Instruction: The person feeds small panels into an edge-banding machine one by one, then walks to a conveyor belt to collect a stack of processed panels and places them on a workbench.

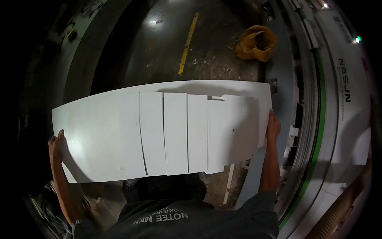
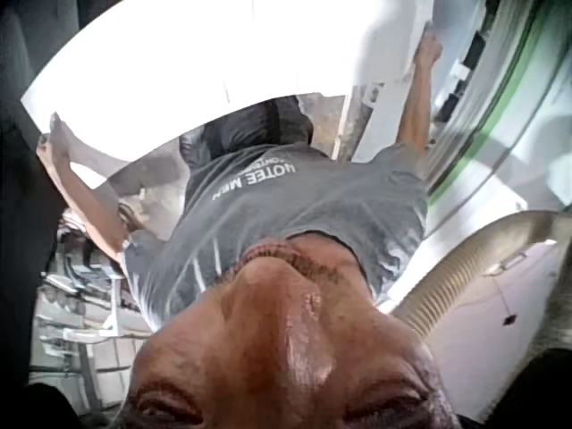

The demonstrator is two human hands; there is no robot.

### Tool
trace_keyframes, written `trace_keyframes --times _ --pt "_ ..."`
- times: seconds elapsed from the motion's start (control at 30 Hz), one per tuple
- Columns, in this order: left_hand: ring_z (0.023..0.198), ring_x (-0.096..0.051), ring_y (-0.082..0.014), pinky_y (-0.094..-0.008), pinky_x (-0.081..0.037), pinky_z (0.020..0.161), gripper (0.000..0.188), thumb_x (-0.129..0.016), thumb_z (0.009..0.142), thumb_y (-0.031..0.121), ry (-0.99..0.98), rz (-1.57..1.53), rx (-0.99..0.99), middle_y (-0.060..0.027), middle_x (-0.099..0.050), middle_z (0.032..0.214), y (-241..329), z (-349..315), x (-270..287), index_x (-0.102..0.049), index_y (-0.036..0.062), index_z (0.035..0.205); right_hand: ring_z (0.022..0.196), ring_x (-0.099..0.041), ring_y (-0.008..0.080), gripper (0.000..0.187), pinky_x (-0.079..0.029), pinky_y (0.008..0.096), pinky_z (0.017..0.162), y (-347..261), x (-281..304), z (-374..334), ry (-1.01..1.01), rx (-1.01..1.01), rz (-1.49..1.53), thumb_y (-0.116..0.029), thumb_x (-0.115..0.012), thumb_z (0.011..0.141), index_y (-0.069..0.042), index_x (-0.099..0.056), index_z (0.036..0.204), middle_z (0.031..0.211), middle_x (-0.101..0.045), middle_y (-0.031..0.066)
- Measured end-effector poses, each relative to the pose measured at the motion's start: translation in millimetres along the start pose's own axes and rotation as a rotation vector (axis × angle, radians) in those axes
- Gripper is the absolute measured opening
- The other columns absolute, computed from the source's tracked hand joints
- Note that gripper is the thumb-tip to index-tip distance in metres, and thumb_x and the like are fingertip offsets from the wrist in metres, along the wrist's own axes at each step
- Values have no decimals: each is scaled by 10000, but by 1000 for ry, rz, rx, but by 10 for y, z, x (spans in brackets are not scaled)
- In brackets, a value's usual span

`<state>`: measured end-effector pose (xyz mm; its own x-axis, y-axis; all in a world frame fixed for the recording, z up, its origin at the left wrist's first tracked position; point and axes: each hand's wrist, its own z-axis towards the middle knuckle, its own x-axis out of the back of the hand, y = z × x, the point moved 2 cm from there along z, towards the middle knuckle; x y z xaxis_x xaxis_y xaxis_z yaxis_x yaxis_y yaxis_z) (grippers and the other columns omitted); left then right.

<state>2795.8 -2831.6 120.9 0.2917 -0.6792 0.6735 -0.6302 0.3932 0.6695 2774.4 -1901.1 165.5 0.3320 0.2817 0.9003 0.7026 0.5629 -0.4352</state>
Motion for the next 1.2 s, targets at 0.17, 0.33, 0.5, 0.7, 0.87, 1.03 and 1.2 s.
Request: trace_keyframes --times 0.17,0.33,0.5,0.7,0.87,1.03,1.2 --pt "549 -394 -72 -265 -329 478 570 -825 751 542 35 -29 3 40 -417 620 312 -107 25 -498 76 716 683 -525 187 760 -441 372 673 -296 -128 627 -81 65 98 -675 -535 911 56 -663 748 705 -600 103" --pt "582 -400 -84 -285 -342 510 543 -808 784 492 24 -29 57 43 -408 628 482 -213 2 -464 94 651 647 -468 166 736 -412 377 618 -524 -222 898 -80 168 237 -671 -581 888 22 -587 640 645 -531 65" --pt "721 -536 -132 -305 -439 653 370 -753 856 343 26 -201 -53 -38 -614 813 1419 -403 -189 -655 -13 881 611 -443 163 739 -389 389 572 -762 -314 1782 -61 138 98 -666 -614 869 10 -515 587 616 -506 56" --pt "775 -558 -151 -324 -456 707 400 -780 839 332 13 -175 44 -67 -635 866 2317 269 -606 -653 -33 943 619 -473 196 755 -420 420 597 -1442 -724 2762 -37 144 153 -674 -607 863 32 -514 611 619 -526 87" --pt "796 -552 -189 -352 -455 742 468 -812 805 368 -18 -331 -71 -95 -635 880 3095 1013 -1137 -637 -42 948 645 -536 270 762 -460 464 665 -2371 -1082 3720 39 146 41 -680 -594 857 57 -578 664 673 -596 181" --pt "816 -564 -209 -386 -461 802 479 -814 797 362 132 -257 28 -105 -640 906 3554 1870 -1644 -626 -45 968 654 -549 302 784 -466 475 684 -3348 -1311 4710 86 195 27 -689 -586 847 81 -628 709 693 -616 227" --pt "807 -575 -210 -394 -468 820 474 -814 790 361 -18 -252 26 -100 -645 894 4637 2727 -2122 -625 -38 963 632 -562 307 771 -454 476 652 -4126 -1606 5614 96 244 74 -683 -589 845 74 -650 714 697 -630 229"
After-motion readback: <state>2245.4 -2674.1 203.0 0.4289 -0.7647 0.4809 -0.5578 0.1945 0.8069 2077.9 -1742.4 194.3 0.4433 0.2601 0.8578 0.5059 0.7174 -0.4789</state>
